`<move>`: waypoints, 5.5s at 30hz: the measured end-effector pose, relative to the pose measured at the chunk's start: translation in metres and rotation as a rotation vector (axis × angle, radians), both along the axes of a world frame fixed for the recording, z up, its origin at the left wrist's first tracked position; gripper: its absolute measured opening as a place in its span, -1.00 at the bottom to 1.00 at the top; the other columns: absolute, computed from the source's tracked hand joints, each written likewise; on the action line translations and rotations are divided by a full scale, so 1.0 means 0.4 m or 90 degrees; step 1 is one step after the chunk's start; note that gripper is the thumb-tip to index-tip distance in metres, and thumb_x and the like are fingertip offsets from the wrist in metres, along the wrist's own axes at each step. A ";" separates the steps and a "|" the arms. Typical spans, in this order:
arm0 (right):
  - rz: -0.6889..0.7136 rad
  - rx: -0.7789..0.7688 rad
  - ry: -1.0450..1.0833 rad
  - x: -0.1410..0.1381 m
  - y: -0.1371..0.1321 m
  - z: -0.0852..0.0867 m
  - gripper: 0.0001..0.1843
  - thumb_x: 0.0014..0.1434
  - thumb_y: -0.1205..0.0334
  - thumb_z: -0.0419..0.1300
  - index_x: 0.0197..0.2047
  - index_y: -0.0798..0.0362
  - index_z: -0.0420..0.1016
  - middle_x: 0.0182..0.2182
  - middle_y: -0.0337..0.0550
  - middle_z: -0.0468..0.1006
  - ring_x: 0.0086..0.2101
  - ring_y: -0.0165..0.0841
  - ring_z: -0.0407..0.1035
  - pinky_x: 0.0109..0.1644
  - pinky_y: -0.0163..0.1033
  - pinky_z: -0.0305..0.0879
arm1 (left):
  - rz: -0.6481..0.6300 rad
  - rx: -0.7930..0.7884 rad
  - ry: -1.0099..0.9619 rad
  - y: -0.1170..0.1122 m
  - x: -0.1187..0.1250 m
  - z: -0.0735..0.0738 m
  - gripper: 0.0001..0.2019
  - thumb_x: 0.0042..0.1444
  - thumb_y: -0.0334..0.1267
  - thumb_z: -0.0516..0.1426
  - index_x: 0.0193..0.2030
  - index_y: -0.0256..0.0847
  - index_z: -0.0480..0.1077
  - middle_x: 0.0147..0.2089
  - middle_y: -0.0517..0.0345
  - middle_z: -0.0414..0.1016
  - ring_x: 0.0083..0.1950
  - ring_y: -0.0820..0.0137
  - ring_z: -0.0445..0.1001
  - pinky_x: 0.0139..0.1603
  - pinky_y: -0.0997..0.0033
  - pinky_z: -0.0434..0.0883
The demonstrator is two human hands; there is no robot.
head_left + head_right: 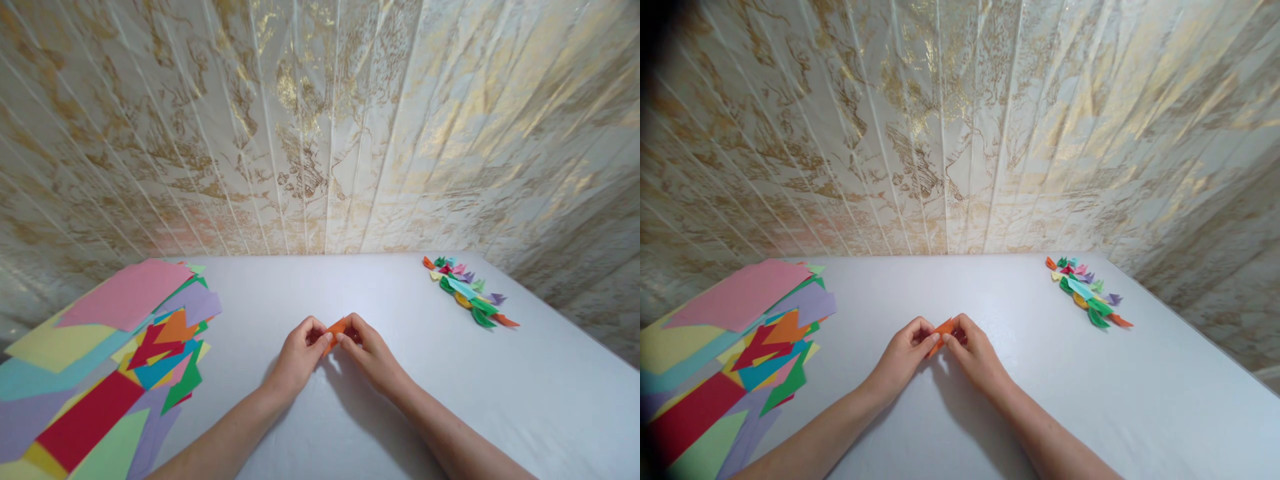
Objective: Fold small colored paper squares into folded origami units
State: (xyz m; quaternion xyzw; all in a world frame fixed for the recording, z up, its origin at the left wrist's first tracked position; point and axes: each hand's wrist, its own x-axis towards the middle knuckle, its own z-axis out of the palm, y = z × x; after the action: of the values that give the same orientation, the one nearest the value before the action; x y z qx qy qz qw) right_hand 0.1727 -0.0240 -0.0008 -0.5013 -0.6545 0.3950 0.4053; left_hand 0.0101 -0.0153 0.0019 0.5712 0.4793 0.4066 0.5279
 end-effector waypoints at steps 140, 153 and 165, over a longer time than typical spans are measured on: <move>0.000 0.213 -0.010 0.002 -0.013 -0.013 -0.78 0.24 0.43 -0.02 -0.16 -0.03 0.36 -0.08 -0.09 0.42 -0.02 -0.27 0.33 0.06 -0.12 0.28 | -0.006 -0.076 -0.165 0.001 -0.001 -0.002 -0.72 0.12 -0.04 0.17 -0.33 -0.26 0.42 -0.36 0.17 0.45 -0.28 0.40 0.39 -0.17 0.43 0.35; 0.108 0.185 -0.042 0.012 -0.001 0.010 -0.72 0.12 0.53 0.07 -0.20 -0.01 0.42 -0.22 -0.16 0.41 -0.17 -0.34 0.35 -0.04 -0.20 0.30 | -0.026 -0.157 -0.177 0.009 -0.006 -0.011 -0.62 -0.04 0.06 0.27 -0.39 -0.29 0.47 -0.45 0.19 0.44 -0.40 0.47 0.35 -0.30 0.49 0.29; 0.079 0.092 0.024 0.013 0.007 -0.017 -0.90 0.17 0.41 0.12 -0.32 0.03 0.40 -0.32 -0.23 0.41 -0.28 -0.37 0.34 -0.16 -0.25 0.29 | -0.037 -0.137 -0.128 0.007 -0.003 -0.005 -0.61 -0.02 0.08 0.23 -0.43 -0.29 0.48 -0.54 0.21 0.41 -0.48 0.48 0.32 -0.40 0.49 0.24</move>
State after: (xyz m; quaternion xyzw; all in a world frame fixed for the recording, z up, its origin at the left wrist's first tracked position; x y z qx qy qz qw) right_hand 0.1777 -0.0212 -0.0075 -0.4221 -0.7034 0.3802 0.4272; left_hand 0.0091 -0.0124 -0.0001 0.4813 0.4482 0.3928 0.6428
